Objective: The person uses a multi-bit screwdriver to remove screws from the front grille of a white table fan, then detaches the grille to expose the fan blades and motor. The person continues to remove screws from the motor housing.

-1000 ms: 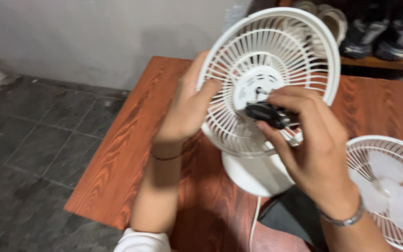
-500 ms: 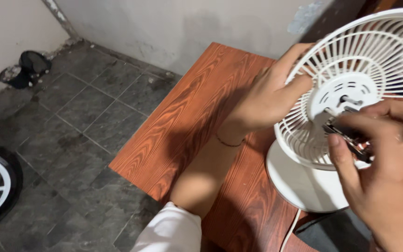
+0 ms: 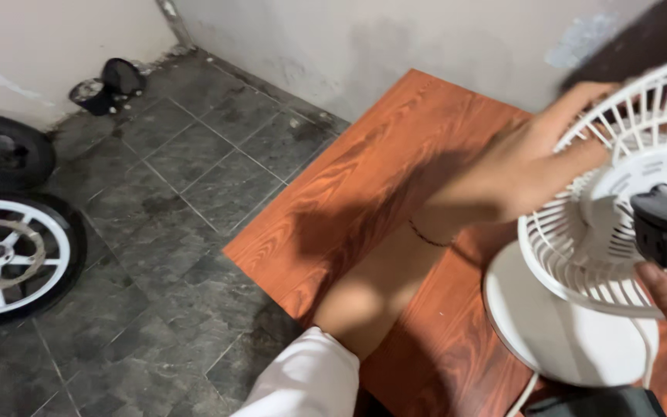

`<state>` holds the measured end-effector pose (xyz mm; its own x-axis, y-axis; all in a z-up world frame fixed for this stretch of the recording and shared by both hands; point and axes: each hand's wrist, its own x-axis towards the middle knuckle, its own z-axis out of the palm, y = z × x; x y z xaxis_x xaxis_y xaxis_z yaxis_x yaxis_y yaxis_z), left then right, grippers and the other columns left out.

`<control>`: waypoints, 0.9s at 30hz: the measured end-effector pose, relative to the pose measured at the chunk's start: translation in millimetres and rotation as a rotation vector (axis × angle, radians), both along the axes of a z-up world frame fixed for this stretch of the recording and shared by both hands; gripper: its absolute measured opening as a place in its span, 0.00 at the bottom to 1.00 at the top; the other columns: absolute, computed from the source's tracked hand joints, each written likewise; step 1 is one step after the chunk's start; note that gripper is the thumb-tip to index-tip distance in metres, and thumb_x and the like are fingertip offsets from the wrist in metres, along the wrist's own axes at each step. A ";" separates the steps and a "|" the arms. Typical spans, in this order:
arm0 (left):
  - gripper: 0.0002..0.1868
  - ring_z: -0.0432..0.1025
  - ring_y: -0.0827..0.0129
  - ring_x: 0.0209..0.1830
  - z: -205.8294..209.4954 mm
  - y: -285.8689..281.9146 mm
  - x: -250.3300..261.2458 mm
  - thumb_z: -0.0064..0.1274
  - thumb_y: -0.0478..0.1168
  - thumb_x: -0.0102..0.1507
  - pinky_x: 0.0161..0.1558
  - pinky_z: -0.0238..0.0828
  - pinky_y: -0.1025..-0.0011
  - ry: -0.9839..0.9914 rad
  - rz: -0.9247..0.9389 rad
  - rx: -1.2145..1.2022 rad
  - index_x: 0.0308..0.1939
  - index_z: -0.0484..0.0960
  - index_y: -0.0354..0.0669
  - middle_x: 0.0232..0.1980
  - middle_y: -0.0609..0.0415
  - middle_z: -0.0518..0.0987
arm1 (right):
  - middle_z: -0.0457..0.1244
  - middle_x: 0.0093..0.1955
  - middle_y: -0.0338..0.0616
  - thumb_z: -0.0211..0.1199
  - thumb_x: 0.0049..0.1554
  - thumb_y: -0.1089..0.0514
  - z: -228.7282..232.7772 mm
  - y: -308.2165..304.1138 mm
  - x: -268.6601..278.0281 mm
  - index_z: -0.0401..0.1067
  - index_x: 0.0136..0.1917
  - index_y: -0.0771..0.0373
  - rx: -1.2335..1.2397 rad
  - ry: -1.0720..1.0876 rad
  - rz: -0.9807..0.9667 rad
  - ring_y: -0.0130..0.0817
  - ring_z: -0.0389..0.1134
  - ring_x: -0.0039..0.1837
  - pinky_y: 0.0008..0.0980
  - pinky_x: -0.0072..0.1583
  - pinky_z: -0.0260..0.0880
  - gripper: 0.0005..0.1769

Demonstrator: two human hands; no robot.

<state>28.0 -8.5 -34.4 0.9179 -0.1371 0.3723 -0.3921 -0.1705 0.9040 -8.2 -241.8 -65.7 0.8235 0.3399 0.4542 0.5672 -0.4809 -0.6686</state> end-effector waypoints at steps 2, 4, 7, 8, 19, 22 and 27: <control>0.30 0.80 0.59 0.55 -0.4 0.7 5.2 0.47 0.42 0.70 0.57 0.77 0.61 -0.047 -0.052 -0.061 0.75 0.61 0.42 0.58 0.44 0.82 | 0.64 0.61 0.61 0.53 0.66 0.66 11.6 3.8 -19.5 0.60 0.75 0.73 -0.014 -0.003 -0.059 0.46 0.70 0.57 0.39 0.57 0.74 0.24; 0.23 0.73 0.64 0.63 0.1 2.7 5.3 0.49 0.37 0.73 0.69 0.74 0.64 -0.278 -0.140 -0.188 0.71 0.64 0.37 0.61 0.45 0.79 | 0.61 0.66 0.58 0.54 0.64 0.69 31.5 5.8 -39.8 0.60 0.75 0.72 -0.011 -0.115 -0.081 0.45 0.68 0.58 0.38 0.55 0.71 0.26; 0.19 0.73 0.67 0.61 1.7 5.5 -7.6 0.45 0.33 0.72 0.69 0.72 0.67 -0.257 -0.099 -0.188 0.67 0.69 0.34 0.58 0.48 0.80 | 0.58 0.66 0.57 0.60 0.52 0.74 69.9 3.3 -49.9 0.64 0.69 0.69 -0.227 -0.380 -0.025 0.53 0.65 0.63 0.45 0.59 0.68 0.31; 0.19 0.74 0.67 0.61 4.3 8.3 -11.4 0.43 0.32 0.72 0.69 0.72 0.66 -0.246 -0.119 -0.212 0.67 0.69 0.34 0.58 0.49 0.80 | 0.57 0.65 0.57 0.61 0.49 0.74 77.3 6.5 -51.6 0.65 0.66 0.68 -0.268 -0.391 -0.004 0.53 0.65 0.62 0.46 0.59 0.69 0.30; 0.20 0.73 0.69 0.56 39.0 3.0 -32.1 0.42 0.33 0.67 0.61 0.72 0.68 -0.145 -0.006 -0.069 0.63 0.71 0.34 0.54 0.49 0.81 | 0.57 0.59 0.56 0.70 0.54 0.63 94.3 15.3 -36.9 0.60 0.59 0.73 -0.073 -0.433 0.132 0.50 0.65 0.59 0.41 0.59 0.68 0.26; 0.20 0.73 0.71 0.54 35.5 4.9 -31.0 0.41 0.33 0.67 0.59 0.72 0.68 -0.118 -0.003 -0.079 0.63 0.71 0.34 0.54 0.49 0.80 | 0.62 0.59 0.53 0.70 0.52 0.66 98.3 11.6 -36.2 0.63 0.57 0.72 -0.093 -0.507 0.173 0.49 0.67 0.60 0.41 0.58 0.69 0.24; 0.21 0.74 0.67 0.59 40.7 3.4 -34.7 0.42 0.34 0.68 0.63 0.71 0.67 -0.148 0.036 -0.023 0.66 0.69 0.36 0.57 0.48 0.81 | 0.66 0.61 0.52 0.69 0.50 0.71 103.0 3.0 -41.8 0.74 0.60 0.64 -0.177 -0.503 0.152 0.45 0.69 0.59 0.38 0.57 0.71 0.23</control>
